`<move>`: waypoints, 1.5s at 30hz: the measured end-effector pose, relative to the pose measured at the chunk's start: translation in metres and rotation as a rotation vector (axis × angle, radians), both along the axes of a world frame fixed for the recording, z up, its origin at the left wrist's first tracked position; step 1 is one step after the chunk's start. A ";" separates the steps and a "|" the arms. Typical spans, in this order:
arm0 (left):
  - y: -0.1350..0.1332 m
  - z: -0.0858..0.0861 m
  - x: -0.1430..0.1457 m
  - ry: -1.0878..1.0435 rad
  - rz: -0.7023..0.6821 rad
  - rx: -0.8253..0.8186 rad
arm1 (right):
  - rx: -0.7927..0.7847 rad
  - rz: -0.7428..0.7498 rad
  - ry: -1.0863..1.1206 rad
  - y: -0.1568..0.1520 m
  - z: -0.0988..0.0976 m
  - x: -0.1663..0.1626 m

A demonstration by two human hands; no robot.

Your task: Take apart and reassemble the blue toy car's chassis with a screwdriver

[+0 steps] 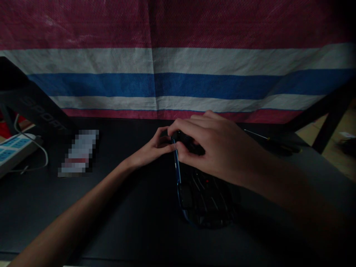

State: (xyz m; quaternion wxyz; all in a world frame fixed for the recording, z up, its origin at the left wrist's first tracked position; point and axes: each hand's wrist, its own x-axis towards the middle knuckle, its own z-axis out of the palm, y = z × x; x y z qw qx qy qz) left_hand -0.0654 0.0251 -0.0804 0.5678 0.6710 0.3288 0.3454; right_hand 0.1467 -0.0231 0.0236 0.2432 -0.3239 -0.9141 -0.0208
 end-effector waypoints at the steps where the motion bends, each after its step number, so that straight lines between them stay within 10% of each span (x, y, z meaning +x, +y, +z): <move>1: 0.000 0.000 0.000 -0.003 0.001 -0.005 | -0.002 -0.038 -0.015 0.000 0.001 0.001; 45: -0.010 -0.005 0.000 -0.163 0.015 -0.224 | -0.138 0.020 0.049 0.011 0.001 0.001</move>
